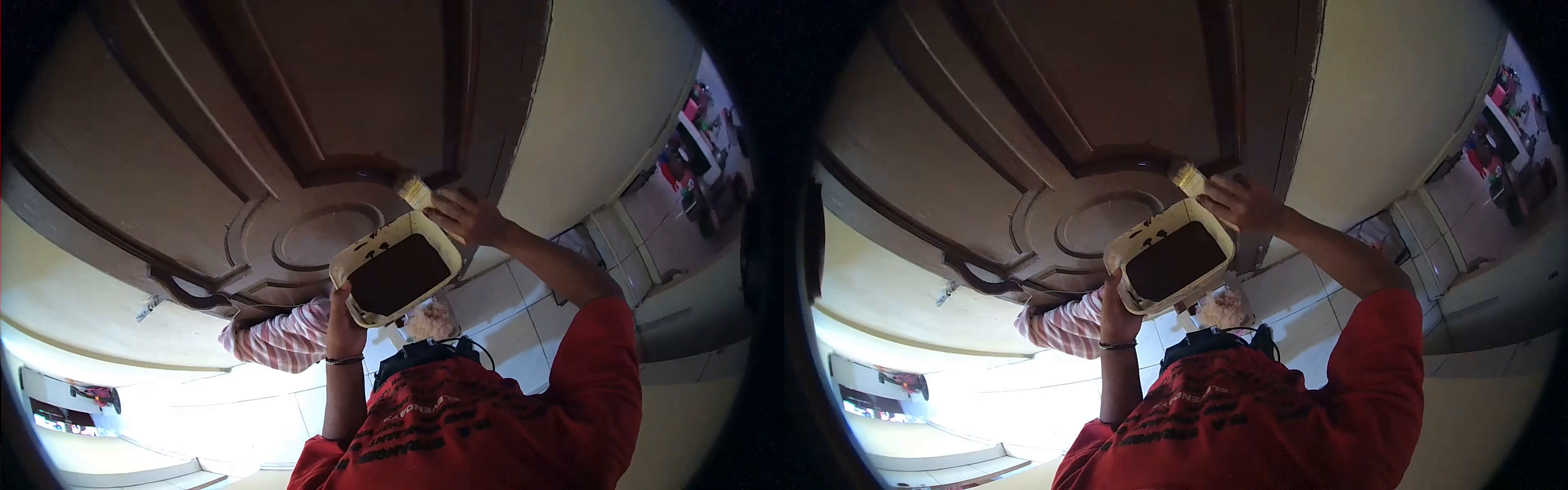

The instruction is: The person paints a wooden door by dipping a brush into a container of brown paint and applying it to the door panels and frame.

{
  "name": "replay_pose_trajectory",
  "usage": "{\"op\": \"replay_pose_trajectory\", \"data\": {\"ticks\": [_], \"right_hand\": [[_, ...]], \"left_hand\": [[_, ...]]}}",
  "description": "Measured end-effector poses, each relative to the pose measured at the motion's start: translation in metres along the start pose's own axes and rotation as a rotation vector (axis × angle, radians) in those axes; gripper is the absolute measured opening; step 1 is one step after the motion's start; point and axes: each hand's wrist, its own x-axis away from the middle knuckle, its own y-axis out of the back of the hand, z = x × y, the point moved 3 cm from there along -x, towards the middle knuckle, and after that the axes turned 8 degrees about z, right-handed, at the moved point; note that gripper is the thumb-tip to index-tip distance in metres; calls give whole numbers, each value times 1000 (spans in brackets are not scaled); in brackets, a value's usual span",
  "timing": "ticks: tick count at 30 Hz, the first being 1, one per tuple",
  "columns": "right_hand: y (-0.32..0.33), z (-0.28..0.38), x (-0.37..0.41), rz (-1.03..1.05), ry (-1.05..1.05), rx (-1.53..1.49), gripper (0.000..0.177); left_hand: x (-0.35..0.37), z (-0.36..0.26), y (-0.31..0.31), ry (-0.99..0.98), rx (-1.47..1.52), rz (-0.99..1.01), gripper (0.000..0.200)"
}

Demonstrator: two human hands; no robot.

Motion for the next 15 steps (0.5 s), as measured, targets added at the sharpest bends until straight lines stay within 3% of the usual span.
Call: {"op": "replay_pose_trajectory", "data": {"ticks": [11, 15], "right_hand": [[-28, 4, 37, 51, -100, -161, 46], [-10, -2, 25, 7, -160, -297, 47]], "left_hand": [[0, 20, 2, 56, -21, -56, 52], [5, 18, 3, 57, 51, -34, 53]]}}
